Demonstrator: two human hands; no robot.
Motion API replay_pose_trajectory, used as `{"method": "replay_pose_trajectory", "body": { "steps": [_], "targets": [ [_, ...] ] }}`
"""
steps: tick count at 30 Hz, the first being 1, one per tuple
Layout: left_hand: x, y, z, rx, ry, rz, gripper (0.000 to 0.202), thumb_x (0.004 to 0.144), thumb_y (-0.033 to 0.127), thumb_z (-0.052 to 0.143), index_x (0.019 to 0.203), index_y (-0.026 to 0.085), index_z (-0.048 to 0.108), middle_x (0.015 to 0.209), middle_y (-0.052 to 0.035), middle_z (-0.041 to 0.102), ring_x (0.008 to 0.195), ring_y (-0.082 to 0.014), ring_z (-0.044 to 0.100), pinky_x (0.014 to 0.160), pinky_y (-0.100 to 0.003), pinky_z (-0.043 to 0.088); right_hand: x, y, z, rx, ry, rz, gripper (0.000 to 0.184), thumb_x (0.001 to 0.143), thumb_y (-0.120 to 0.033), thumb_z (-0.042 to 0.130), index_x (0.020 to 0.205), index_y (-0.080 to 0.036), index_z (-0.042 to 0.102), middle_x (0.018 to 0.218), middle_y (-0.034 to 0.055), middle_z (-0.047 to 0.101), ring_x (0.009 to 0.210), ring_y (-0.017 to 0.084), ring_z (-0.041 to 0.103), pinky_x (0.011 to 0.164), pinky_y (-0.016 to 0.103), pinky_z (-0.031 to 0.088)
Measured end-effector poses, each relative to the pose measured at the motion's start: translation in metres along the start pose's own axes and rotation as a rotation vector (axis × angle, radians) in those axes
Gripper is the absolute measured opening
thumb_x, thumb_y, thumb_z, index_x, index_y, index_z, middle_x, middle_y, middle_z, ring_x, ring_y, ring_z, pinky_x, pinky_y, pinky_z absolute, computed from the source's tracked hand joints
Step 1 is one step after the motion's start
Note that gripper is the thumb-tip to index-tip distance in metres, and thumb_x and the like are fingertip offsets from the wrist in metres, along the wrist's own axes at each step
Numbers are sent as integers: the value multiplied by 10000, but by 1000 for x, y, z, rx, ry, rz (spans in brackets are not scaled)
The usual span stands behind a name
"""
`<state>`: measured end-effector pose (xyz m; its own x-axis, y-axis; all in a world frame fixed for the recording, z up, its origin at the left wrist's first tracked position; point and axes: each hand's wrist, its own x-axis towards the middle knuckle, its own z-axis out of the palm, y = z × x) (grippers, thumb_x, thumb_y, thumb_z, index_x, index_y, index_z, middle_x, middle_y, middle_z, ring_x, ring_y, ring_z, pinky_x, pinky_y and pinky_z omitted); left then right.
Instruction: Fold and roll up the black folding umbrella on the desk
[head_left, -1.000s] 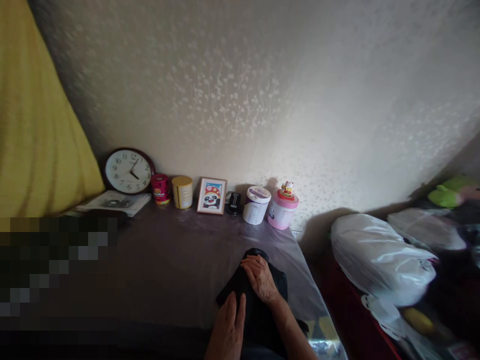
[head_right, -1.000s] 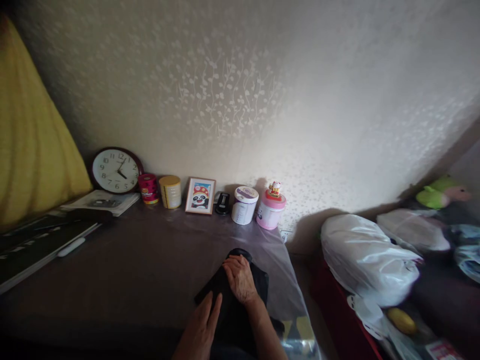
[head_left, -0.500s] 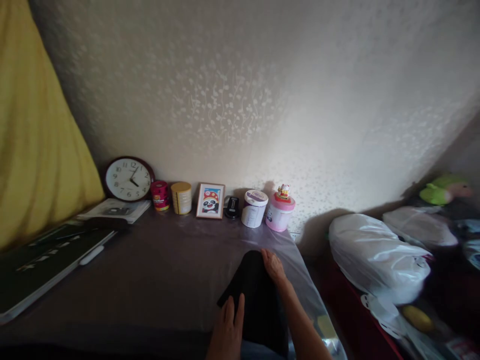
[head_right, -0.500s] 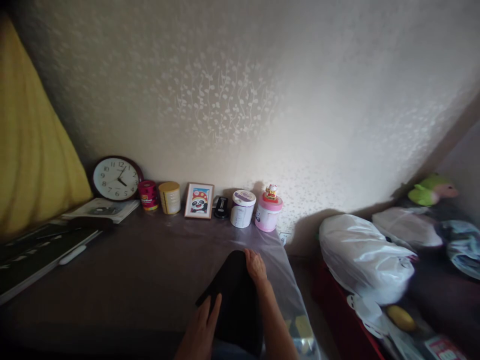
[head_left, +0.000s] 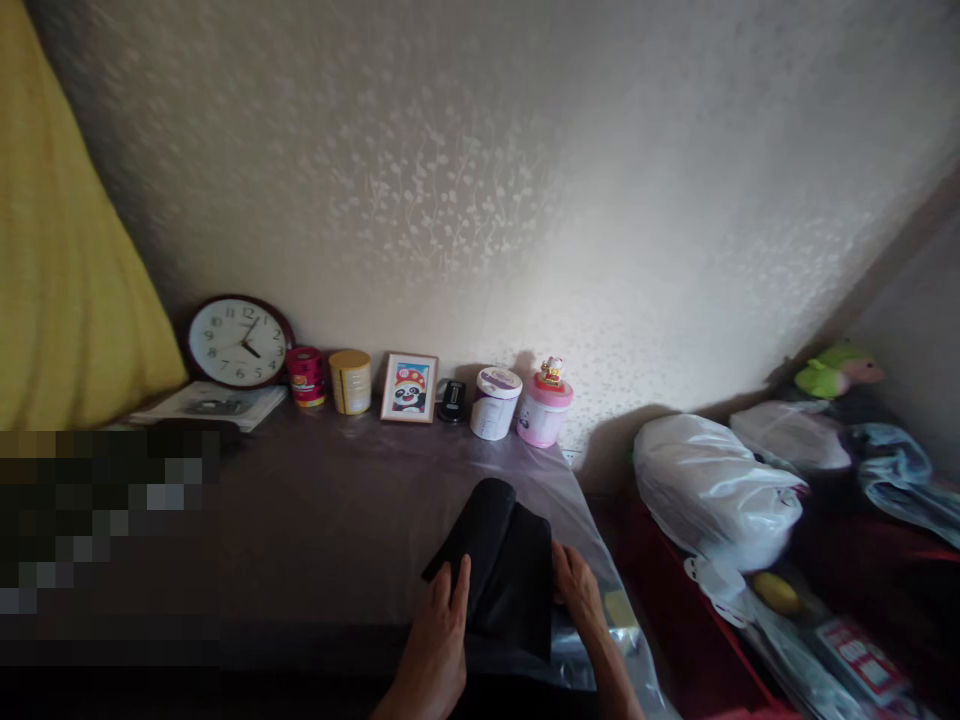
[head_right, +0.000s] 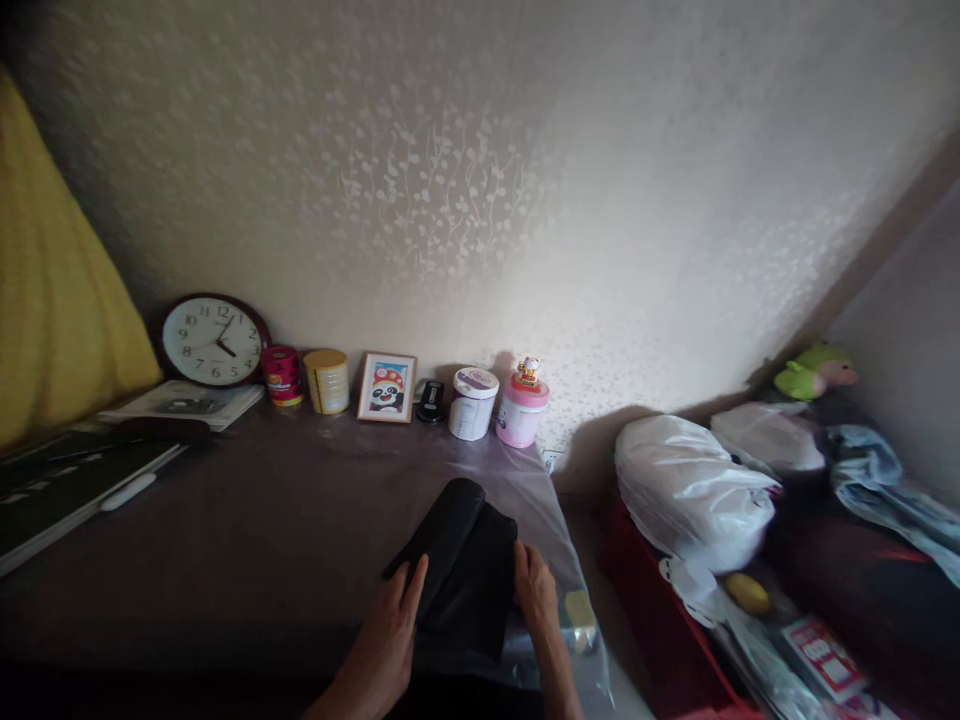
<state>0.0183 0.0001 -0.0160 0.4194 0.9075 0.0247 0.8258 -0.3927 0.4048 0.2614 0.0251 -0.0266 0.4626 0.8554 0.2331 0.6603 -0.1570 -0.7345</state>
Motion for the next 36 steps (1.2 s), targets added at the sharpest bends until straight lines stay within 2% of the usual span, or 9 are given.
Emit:
{"method": "replay_pose_trajectory", "body": {
  "steps": [5,12,16,19,24,29,33,36],
  "targets": [
    [-1,-4,5,-17,41,13,800,691,-71,254,1422,166,34,1434,-150,299,1305,-221,312,1020,-382,332,-10,-20,3,15,24,140,371,752,-514,424,818,-221,641,791,77,703,778,246,655,658,307,460],
    [0,-2,0,-30,12,4,778,694,-83,261,1418,120,59,1443,-189,268,1314,-240,293,1034,-382,317,-10,-46,0,300,-58,159,404,694,-573,527,721,-187,643,659,37,661,664,228,619,558,290,464],
    [-1,0,-1,-21,-25,-19,797,682,-85,279,1417,119,48,1455,-184,246,1326,-242,267,1041,-385,308,-6,-65,5,506,-152,129,387,717,-545,548,748,-166,623,641,15,623,604,178,576,505,253,439],
    [0,0,0,-20,-21,-12,797,674,-74,302,1415,96,62,1461,-200,220,1335,-249,243,1053,-382,290,0,-81,12,550,-180,84,392,719,-542,562,740,-154,612,601,-3,585,556,144,528,473,232,408],
    [4,-3,3,-58,-6,14,780,668,21,371,1405,61,120,1457,-204,229,1338,-275,230,1056,-423,279,14,-98,35,535,-159,31,398,686,-538,600,712,-141,614,568,-21,556,524,115,474,447,215,360],
    [7,-6,5,-91,27,18,746,672,75,373,1397,82,193,1423,-179,322,1312,-279,291,1043,-448,288,24,-103,63,495,-164,34,436,687,-528,587,838,-125,659,613,3,610,562,142,527,486,234,394],
    [8,-7,6,-67,62,61,660,668,70,380,1328,85,358,1373,-172,404,1293,-285,325,1029,-453,308,27,-102,81,286,-140,23,435,723,-441,571,1000,-114,643,684,36,657,650,187,596,571,262,439],
    [8,-8,9,-39,100,71,581,681,72,378,1259,87,444,1354,-167,429,1290,-281,333,1031,-451,315,27,-103,87,102,-150,1,429,762,-365,546,1094,-100,603,767,73,682,773,217,628,667,277,450]
  ]
}}
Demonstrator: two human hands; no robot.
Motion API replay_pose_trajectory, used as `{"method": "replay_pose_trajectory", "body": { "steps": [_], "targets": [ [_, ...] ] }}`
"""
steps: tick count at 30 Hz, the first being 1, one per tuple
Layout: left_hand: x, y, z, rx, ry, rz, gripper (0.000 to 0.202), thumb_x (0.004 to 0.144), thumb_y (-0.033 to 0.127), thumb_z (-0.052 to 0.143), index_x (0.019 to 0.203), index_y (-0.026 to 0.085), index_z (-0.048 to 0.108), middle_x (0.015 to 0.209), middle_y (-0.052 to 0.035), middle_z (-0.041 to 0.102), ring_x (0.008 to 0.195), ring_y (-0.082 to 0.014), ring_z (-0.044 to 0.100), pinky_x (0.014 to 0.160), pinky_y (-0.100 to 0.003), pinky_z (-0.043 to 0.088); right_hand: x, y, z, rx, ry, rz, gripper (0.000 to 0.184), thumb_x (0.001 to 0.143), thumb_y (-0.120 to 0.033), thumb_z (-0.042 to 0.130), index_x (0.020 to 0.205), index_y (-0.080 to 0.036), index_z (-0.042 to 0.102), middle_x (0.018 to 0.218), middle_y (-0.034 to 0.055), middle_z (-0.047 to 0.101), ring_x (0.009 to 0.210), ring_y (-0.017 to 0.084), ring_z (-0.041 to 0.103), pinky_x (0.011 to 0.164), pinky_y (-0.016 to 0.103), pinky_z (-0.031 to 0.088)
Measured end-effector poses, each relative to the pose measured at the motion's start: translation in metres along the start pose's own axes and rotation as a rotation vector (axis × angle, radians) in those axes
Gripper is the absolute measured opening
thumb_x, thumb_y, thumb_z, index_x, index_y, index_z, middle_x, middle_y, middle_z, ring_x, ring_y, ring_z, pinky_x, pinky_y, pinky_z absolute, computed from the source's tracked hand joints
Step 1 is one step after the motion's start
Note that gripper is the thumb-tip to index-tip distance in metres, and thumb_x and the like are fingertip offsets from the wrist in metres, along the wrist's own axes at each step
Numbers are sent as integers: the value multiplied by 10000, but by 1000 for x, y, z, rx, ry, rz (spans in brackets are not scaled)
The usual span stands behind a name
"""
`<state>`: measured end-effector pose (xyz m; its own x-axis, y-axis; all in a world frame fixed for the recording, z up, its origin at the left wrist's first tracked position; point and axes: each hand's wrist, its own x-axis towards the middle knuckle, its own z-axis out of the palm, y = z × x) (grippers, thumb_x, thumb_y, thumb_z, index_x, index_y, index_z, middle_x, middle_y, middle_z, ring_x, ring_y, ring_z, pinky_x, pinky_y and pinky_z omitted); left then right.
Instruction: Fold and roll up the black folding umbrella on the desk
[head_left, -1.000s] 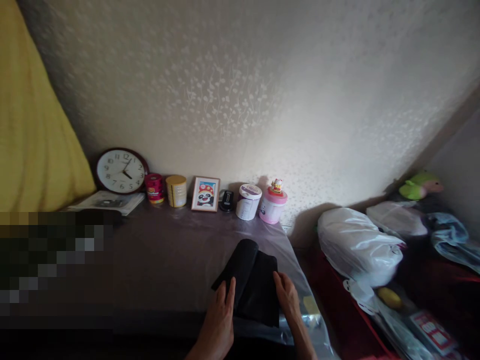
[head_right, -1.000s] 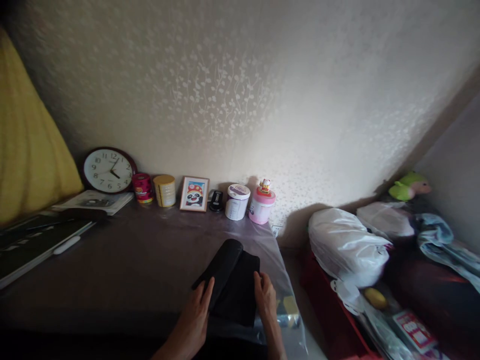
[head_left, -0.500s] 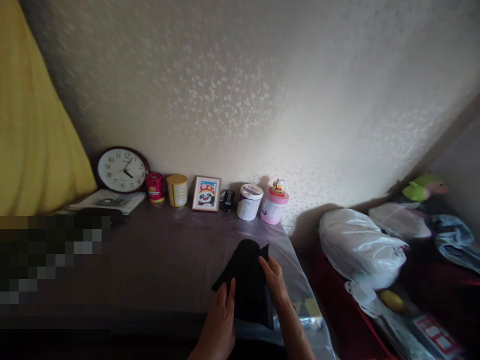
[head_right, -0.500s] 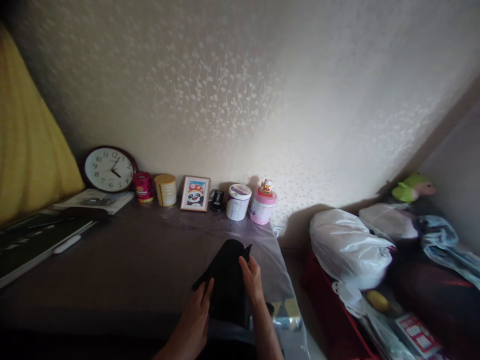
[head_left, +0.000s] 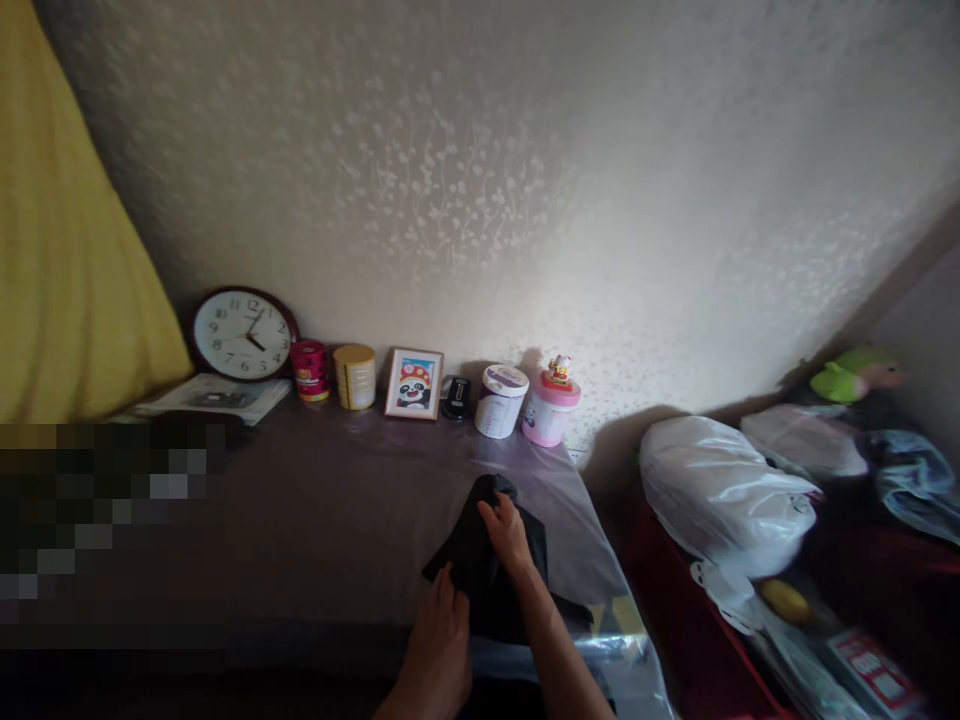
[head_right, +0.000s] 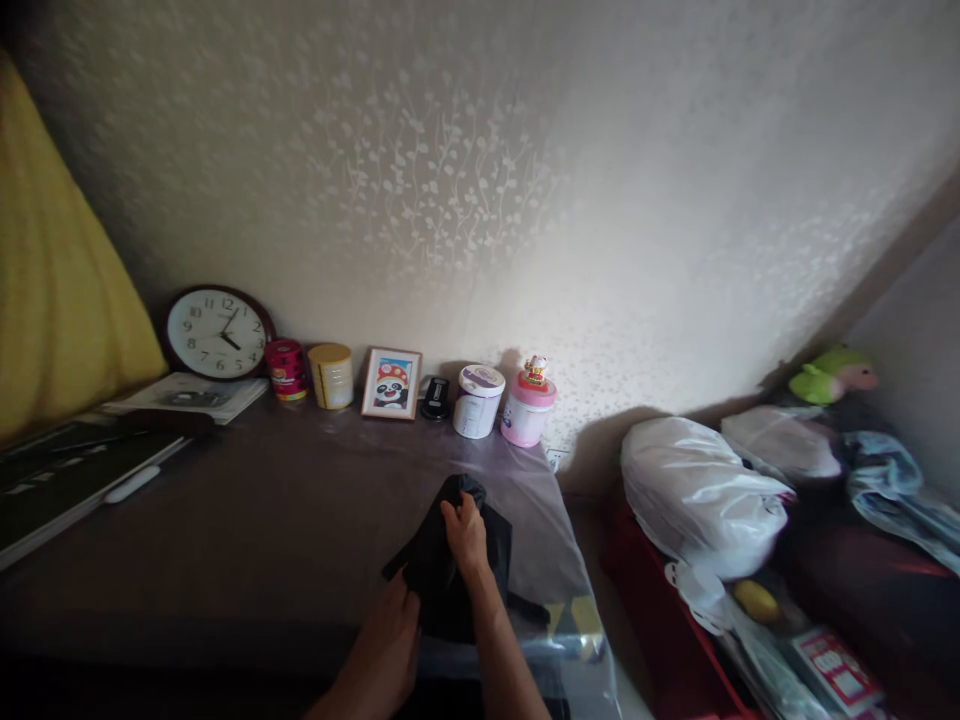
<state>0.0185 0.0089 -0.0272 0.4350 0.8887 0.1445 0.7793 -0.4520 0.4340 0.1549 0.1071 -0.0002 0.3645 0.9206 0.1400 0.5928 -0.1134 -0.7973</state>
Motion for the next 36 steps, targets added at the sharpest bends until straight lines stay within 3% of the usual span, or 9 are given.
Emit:
{"method": "replay_pose_trajectory", "body": {
  "steps": [4,7,12,15,17,21,27,31,36],
  "targets": [
    [-5,-11,13,7,70,19,529,731,97,359,1256,72,419,1344,-182,434,1270,-266,372,1014,-434,356,-2,-4,-2,-106,-50,-20,403,802,-336,508,1123,-101,573,829,90,697,835,219,640,715,275,443],
    [-12,-25,22,8,169,68,510,781,170,377,1285,98,360,1315,-179,466,1212,-257,449,961,-415,423,-6,-11,-7,-25,-188,-69,340,854,-352,427,1066,-139,584,764,52,707,730,177,655,683,256,452],
    [-18,-24,2,27,407,75,338,855,264,377,1155,124,445,1137,-167,571,1063,-260,562,869,-410,490,-16,-21,-11,-1,-343,-204,318,897,-354,355,938,-195,627,763,12,721,686,145,656,651,233,456],
    [-12,-8,-16,12,357,156,245,858,229,381,1064,172,501,1093,-117,576,1012,-224,577,861,-387,493,-21,-22,-10,-99,-350,-311,276,892,-283,389,959,-222,650,809,-2,725,802,156,654,732,241,450],
    [-6,0,-16,37,344,214,291,825,209,422,1102,166,500,1157,-122,552,1074,-241,546,898,-409,476,-23,-21,-10,-166,-352,-379,262,882,-232,413,964,-241,662,827,-13,725,833,164,643,774,257,445],
    [6,-5,10,112,346,190,596,717,79,406,1308,133,343,1351,-149,414,1233,-292,413,940,-466,445,-33,-20,-16,-194,-332,-503,231,867,-206,471,955,-267,675,860,-27,720,839,167,613,790,272,459],
    [10,-22,45,121,389,181,693,721,-12,277,1395,119,184,1347,-154,434,1242,-238,415,955,-393,451,-54,-9,-21,-86,-217,-761,245,908,-197,418,999,-225,644,999,30,678,971,161,569,887,322,451],
    [10,-19,47,141,337,95,741,707,-38,270,1411,155,142,1408,-153,358,1262,-243,389,958,-408,441,-39,6,-16,-168,-135,-828,253,913,-186,400,1019,-196,629,1081,64,649,1110,183,517,987,400,385],
    [10,-13,40,191,178,12,712,714,-9,375,1393,143,223,1403,-192,355,1256,-279,391,957,-412,428,4,18,-11,-255,-118,-778,281,916,-202,383,1057,-209,626,1092,59,652,1146,192,509,1032,446,309]
  ]
}}
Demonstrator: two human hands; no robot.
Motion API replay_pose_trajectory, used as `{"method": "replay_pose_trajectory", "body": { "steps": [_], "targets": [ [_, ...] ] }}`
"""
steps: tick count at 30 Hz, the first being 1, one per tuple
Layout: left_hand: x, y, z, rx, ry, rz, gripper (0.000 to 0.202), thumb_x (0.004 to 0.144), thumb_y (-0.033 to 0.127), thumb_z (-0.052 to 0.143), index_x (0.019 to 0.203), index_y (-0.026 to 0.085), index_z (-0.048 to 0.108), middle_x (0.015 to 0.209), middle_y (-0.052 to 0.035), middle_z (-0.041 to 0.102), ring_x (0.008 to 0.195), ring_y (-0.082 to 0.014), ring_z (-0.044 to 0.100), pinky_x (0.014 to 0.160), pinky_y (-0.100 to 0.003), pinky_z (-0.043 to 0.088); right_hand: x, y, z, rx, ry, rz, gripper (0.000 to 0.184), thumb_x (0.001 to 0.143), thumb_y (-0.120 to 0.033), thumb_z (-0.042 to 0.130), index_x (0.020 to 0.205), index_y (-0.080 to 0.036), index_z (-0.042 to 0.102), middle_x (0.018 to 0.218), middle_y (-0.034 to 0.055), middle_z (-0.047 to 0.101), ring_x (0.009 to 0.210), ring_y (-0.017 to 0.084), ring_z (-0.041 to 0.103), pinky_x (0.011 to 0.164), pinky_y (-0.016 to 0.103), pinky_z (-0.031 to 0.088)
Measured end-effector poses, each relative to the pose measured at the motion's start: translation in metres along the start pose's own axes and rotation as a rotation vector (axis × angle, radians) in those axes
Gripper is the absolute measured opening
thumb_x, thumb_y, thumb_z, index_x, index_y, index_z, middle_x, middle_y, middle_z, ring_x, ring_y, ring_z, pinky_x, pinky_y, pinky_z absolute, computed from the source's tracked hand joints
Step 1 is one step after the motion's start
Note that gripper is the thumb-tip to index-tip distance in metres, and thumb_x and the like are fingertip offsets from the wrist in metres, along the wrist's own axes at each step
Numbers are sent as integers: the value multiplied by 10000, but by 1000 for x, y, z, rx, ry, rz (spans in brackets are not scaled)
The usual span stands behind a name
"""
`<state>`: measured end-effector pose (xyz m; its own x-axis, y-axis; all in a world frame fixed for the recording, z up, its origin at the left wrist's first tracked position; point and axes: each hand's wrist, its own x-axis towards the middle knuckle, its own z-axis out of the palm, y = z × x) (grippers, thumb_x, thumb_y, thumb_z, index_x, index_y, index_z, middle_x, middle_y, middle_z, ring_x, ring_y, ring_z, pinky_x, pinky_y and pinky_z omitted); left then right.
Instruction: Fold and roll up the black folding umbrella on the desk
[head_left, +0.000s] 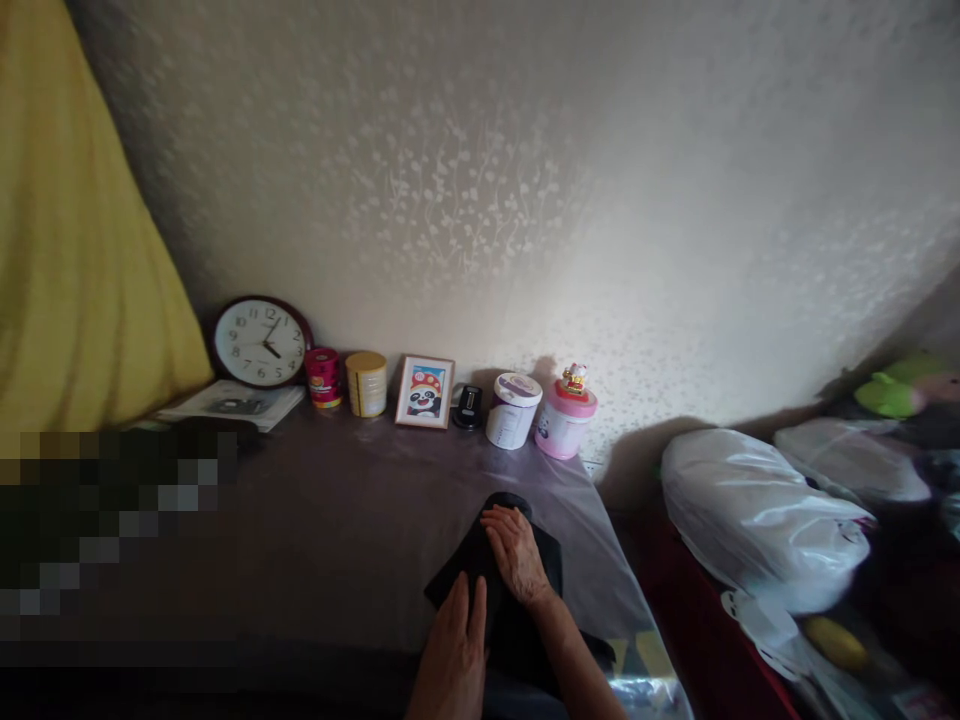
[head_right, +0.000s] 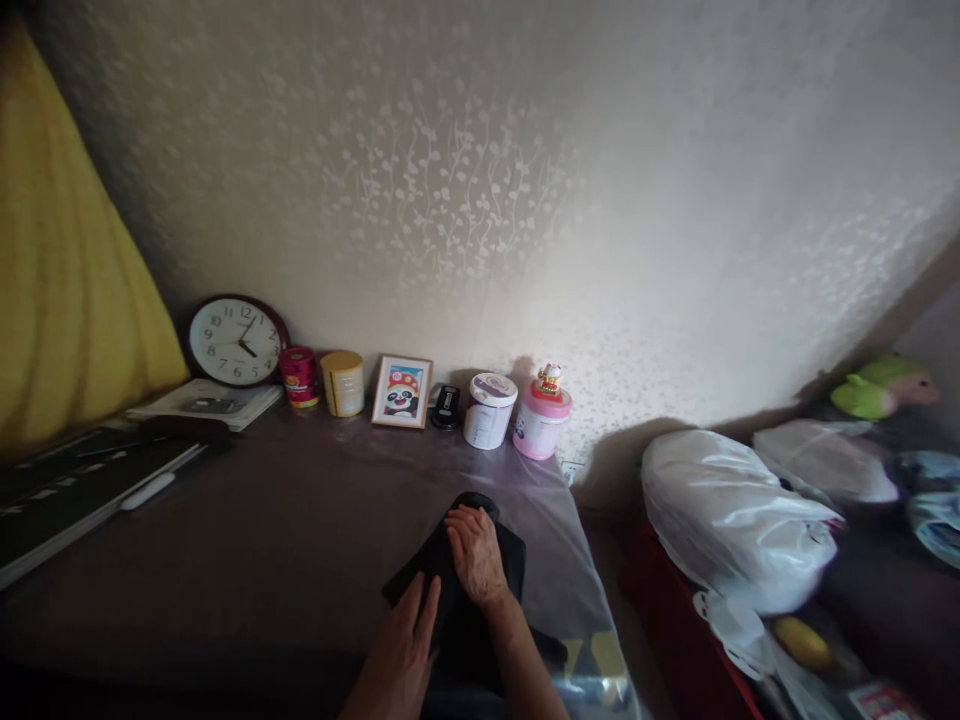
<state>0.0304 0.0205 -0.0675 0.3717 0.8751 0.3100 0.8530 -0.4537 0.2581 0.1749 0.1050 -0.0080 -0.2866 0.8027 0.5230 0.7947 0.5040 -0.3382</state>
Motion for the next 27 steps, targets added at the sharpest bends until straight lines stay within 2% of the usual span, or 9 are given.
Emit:
{"method": "replay_pose_trajectory", "body": {
  "steps": [2,5,8,10,12,16,19,24,27],
  "targets": [
    [1,1,-4,5,-42,-10,703,716,-8,393,1388,130,241,1396,-207,359,1248,-285,401,960,-408,423,12,15,2,-11,-11,36,295,919,-212,371,1058,-214,631,1086,58,657,1149,195,507,1037,449,295],
    [3,2,-7,-10,-70,-31,688,729,1,396,1388,131,248,1388,-207,372,1238,-294,414,958,-419,421,29,35,2,-21,-33,91,320,920,-218,344,1034,-195,642,1074,71,661,1103,191,537,996,412,351],
    [3,0,-6,-52,-95,-39,683,736,19,400,1391,133,241,1388,-202,374,1246,-296,401,969,-418,410,36,41,-1,-69,-20,203,335,920,-243,325,1063,-169,619,1095,91,649,1055,191,563,948,391,396],
    [2,-1,-3,-75,-97,-33,685,741,30,400,1396,134,228,1395,-198,365,1254,-291,393,983,-402,399,30,34,-6,-86,54,242,347,927,-276,319,1117,-163,585,1137,96,627,1079,200,546,968,406,374],
    [1,-3,1,-72,-81,-46,697,736,24,393,1400,143,217,1401,-186,362,1256,-285,391,993,-392,389,18,20,-9,-48,113,200,351,937,-294,309,1139,-171,569,1151,86,618,1108,195,524,997,404,346],
    [1,-5,5,-68,-81,-46,740,716,1,397,1408,159,188,1398,-168,376,1258,-277,390,987,-389,396,-6,-4,-7,18,-22,71,320,937,-267,333,1053,-214,627,1107,51,645,1170,194,479,1043,420,288],
    [3,-4,-2,-82,-112,-44,753,713,0,402,1411,150,162,1404,-177,361,1263,-280,382,990,-399,391,0,1,1,-18,-27,94,326,926,-241,334,1055,-204,630,1147,62,632,1189,215,469,1051,475,249],
    [9,5,-30,-105,-239,-88,710,719,19,400,1397,120,216,1411,-203,335,1272,-301,362,999,-437,372,21,37,-1,-44,66,357,332,868,-260,364,1057,-166,620,1159,111,617,1122,237,525,970,417,369],
    [11,9,-44,-110,-279,-99,683,746,51,400,1398,102,204,1416,-209,322,1281,-293,350,1009,-436,363,5,54,-17,13,137,600,348,851,-326,350,980,-178,637,1069,120,650,1051,244,572,927,352,403]
  ]
}}
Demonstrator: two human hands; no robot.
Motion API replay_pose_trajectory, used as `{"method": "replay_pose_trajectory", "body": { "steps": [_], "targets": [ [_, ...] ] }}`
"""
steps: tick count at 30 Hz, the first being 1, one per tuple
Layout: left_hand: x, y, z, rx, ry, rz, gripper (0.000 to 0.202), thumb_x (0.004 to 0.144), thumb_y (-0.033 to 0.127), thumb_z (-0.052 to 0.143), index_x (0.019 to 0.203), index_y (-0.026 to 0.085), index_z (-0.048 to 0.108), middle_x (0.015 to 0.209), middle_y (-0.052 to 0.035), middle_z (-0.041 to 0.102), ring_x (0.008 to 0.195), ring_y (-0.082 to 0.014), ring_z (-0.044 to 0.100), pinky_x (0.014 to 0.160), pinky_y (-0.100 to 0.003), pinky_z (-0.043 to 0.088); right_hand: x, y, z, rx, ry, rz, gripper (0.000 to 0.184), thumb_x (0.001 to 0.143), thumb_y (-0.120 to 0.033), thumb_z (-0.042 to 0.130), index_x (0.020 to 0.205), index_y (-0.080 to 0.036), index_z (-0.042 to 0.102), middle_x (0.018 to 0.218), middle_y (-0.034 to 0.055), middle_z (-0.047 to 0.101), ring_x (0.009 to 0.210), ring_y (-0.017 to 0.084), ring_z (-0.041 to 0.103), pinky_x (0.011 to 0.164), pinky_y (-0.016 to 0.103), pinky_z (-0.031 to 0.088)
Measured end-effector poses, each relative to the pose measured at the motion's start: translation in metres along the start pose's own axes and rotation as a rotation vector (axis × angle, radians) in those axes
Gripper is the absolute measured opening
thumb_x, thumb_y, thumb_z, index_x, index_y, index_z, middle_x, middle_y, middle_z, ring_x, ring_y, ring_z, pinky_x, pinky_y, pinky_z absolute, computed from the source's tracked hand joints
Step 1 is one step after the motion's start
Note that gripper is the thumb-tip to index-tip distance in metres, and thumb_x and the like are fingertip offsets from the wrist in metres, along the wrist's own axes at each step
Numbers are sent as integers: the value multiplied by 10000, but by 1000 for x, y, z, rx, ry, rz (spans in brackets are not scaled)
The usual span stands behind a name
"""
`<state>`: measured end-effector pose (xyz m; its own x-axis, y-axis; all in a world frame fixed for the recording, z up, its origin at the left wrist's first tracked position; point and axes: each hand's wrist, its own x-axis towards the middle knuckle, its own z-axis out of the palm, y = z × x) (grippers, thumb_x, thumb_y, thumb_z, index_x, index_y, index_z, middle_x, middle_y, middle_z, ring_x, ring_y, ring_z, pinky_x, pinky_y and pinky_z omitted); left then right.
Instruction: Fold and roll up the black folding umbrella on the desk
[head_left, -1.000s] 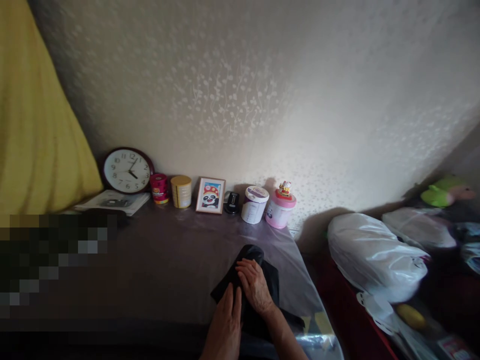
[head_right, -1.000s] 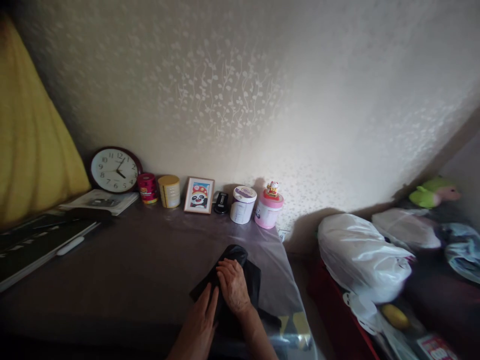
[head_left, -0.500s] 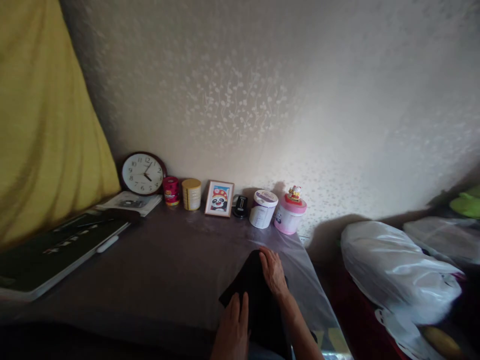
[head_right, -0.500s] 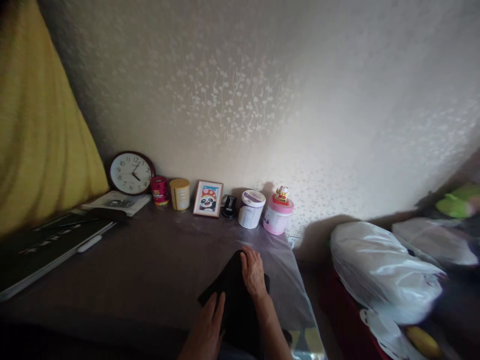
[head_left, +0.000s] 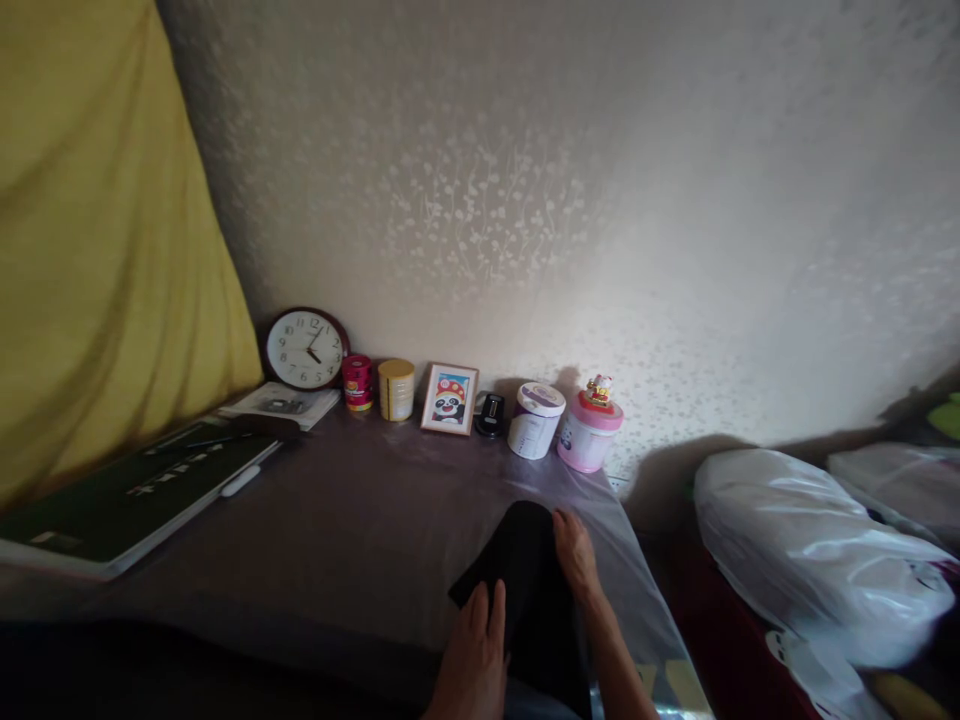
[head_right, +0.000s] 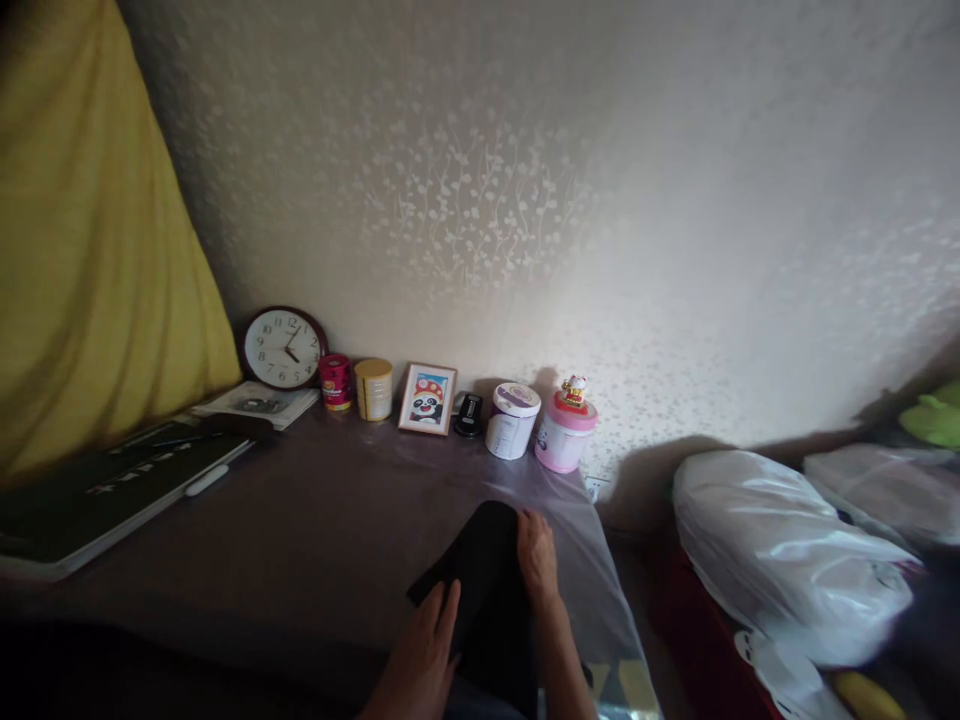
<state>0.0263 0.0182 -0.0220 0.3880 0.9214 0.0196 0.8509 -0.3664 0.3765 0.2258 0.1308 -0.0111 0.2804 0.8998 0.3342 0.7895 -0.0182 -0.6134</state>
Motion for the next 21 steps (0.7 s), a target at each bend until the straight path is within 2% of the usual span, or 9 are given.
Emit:
{"method": "replay_pose_trajectory", "body": {
  "steps": [4,6,8,11,16,21],
  "targets": [
    [-3,0,-6,-33,1,9,674,772,125,411,1404,101,179,1423,-199,315,1289,-288,338,1012,-435,362,-28,38,-31,-3,72,200,440,829,-457,297,883,-175,630,914,156,679,879,284,635,766,377,471],
    [-4,-3,-6,-63,-2,24,692,766,143,419,1408,101,161,1434,-192,296,1299,-289,321,1022,-433,349,-43,51,-42,96,-4,309,421,804,-489,317,827,-206,628,833,123,690,797,255,657,670,332,493],
    [-5,-7,-5,-104,-8,52,745,740,144,439,1414,105,125,1452,-183,259,1311,-287,298,1032,-431,334,-55,55,-46,155,-76,350,397,785,-495,343,792,-219,628,809,106,694,755,235,664,627,304,494],
    [-6,-12,0,-145,2,71,853,676,126,481,1421,129,67,1471,-163,218,1318,-283,282,1038,-427,325,-66,46,-47,162,-98,321,389,765,-511,384,816,-222,639,867,90,697,815,231,659,687,294,488],
    [-6,-16,9,-141,56,53,969,584,80,504,1425,189,34,1478,-128,222,1308,-280,303,1026,-420,341,-77,22,-46,186,-100,340,486,741,-592,375,878,-207,637,907,84,700,883,244,644,748,303,474],
    [-9,-14,0,-139,9,51,980,563,48,488,1424,181,39,1478,-135,218,1319,-267,285,1034,-409,333,-86,12,-48,202,-74,367,481,723,-599,399,875,-208,635,895,82,703,872,252,644,743,317,478]
  ]
}}
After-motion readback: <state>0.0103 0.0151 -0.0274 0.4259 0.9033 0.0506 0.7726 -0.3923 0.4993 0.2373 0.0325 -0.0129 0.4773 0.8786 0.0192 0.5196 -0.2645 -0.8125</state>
